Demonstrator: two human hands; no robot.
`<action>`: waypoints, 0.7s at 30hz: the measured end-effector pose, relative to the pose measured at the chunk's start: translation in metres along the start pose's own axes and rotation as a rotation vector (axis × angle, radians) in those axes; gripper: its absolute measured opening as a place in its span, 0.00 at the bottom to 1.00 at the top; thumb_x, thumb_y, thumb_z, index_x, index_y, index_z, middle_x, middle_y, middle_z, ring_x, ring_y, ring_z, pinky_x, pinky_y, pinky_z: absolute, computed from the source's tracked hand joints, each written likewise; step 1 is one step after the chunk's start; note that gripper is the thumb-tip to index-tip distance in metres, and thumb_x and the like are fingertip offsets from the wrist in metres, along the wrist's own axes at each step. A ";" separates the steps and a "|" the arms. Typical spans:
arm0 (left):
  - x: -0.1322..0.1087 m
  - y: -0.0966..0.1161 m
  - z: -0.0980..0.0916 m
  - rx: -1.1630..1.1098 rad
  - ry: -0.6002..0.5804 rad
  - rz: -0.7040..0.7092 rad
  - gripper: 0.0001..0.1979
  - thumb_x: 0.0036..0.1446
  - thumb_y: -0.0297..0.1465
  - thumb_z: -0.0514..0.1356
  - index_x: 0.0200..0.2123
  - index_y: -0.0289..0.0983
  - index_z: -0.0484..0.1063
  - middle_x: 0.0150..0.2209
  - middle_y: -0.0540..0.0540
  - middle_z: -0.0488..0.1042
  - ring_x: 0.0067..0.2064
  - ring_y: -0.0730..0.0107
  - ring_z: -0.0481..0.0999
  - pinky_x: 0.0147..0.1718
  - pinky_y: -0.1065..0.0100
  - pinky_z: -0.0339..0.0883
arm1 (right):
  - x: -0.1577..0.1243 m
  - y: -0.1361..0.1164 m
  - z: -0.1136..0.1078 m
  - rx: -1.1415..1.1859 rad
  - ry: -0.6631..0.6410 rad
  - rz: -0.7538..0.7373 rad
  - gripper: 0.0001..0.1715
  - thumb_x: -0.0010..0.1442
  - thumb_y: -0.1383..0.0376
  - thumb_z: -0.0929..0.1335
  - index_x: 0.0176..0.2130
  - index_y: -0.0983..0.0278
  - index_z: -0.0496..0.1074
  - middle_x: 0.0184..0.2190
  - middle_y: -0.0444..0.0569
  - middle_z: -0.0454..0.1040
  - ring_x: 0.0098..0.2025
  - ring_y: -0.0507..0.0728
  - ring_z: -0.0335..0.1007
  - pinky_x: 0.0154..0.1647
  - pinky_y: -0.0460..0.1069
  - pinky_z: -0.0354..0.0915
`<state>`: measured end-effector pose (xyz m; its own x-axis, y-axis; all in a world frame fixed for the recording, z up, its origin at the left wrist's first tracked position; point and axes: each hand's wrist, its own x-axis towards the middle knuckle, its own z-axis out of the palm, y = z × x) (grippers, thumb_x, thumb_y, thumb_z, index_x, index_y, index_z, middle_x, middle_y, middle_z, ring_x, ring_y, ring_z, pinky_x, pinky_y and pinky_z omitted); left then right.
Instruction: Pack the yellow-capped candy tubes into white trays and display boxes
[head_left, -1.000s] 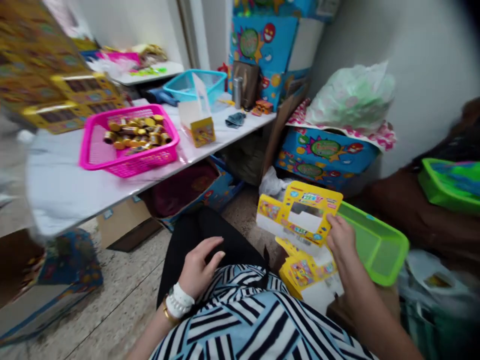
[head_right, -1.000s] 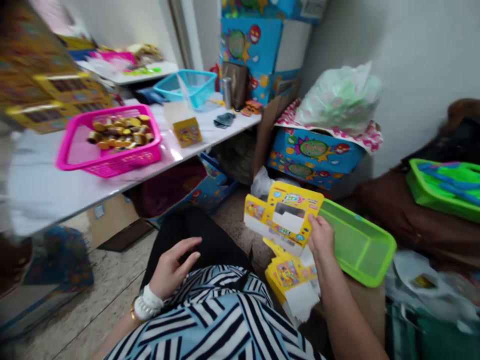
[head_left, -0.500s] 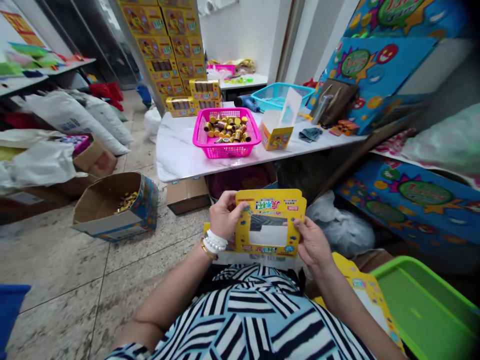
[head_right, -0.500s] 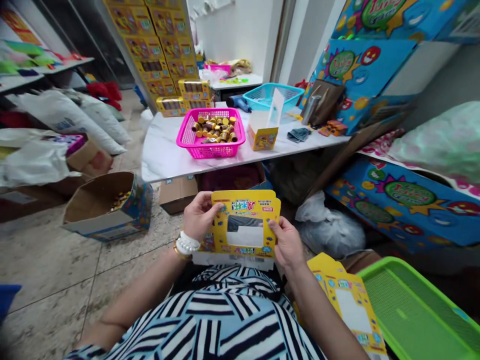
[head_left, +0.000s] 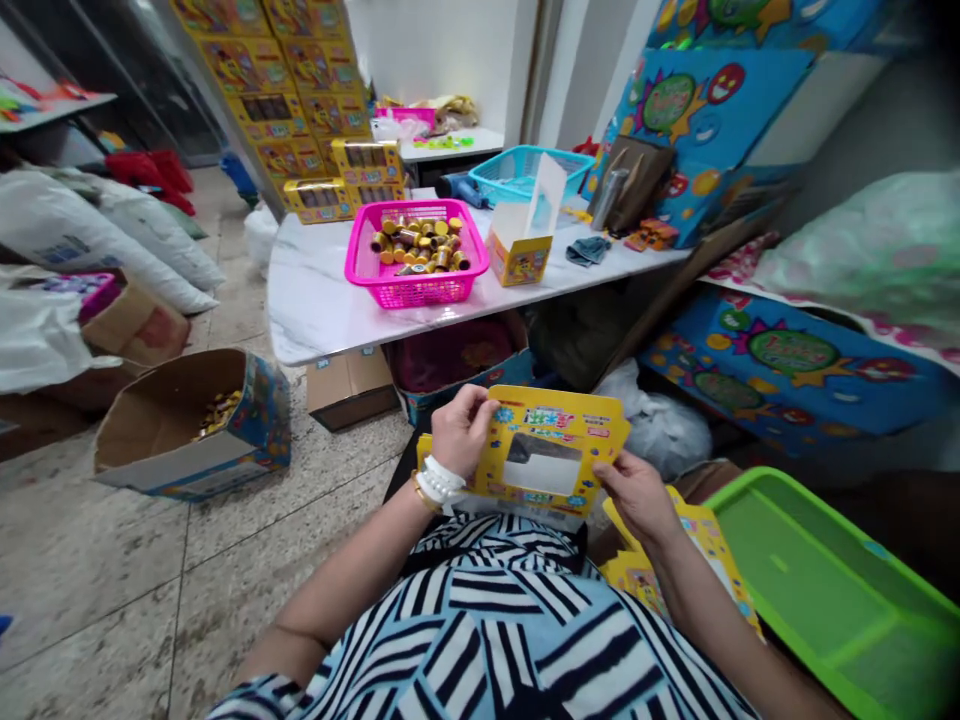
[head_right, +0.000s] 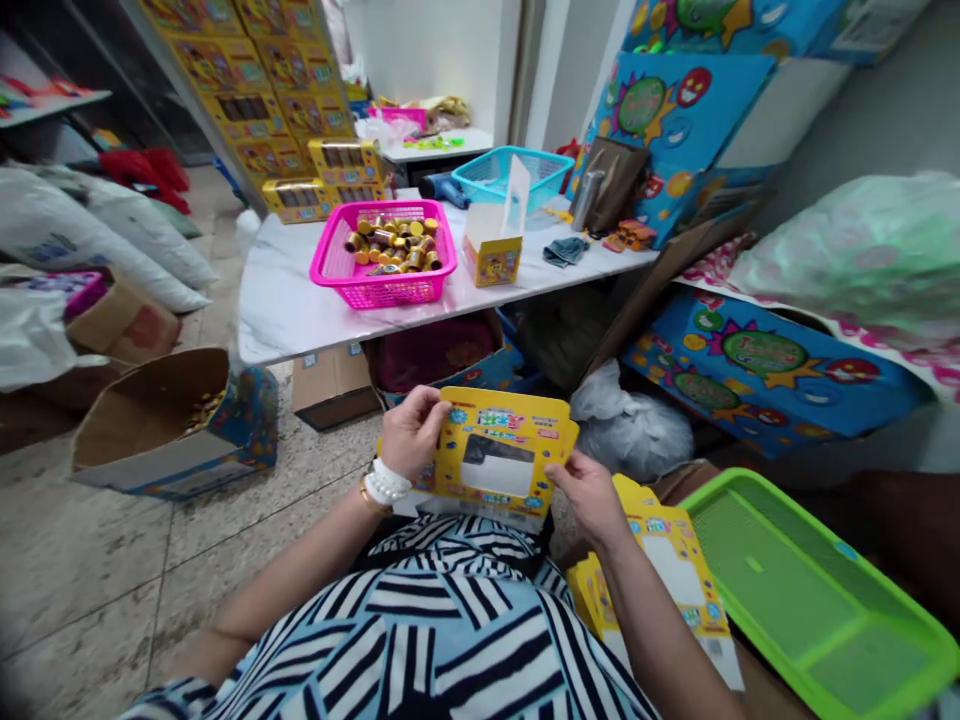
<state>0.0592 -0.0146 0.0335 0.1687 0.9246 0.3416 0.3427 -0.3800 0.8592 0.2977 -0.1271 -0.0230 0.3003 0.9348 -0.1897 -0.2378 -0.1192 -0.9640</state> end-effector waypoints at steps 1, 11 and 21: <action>-0.001 0.000 -0.002 0.023 -0.018 0.004 0.09 0.62 0.37 0.58 0.33 0.38 0.72 0.25 0.53 0.70 0.26 0.75 0.67 0.28 0.73 0.61 | -0.003 0.001 0.001 -0.032 -0.105 0.014 0.25 0.46 0.49 0.78 0.40 0.61 0.80 0.38 0.51 0.82 0.43 0.62 0.79 0.48 0.57 0.74; -0.014 -0.012 0.001 0.132 0.182 0.278 0.06 0.58 0.35 0.62 0.33 0.38 0.73 0.31 0.48 0.72 0.33 0.69 0.72 0.35 0.67 0.68 | 0.005 0.026 0.017 0.006 -0.117 0.102 0.32 0.39 0.43 0.79 0.33 0.65 0.80 0.31 0.49 0.81 0.35 0.59 0.78 0.40 0.53 0.73; 0.003 -0.013 -0.005 -0.051 -0.184 0.171 0.11 0.65 0.40 0.53 0.36 0.39 0.67 0.31 0.50 0.70 0.31 0.71 0.70 0.32 0.71 0.66 | 0.006 0.022 0.013 0.299 -0.468 0.094 0.52 0.42 0.27 0.67 0.49 0.62 0.76 0.47 0.57 0.80 0.58 0.67 0.71 0.59 0.63 0.65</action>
<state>0.0505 -0.0067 0.0251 0.3868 0.8247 0.4127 0.2481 -0.5241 0.8147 0.2826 -0.1201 -0.0431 -0.1603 0.9816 -0.1037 -0.5155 -0.1729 -0.8393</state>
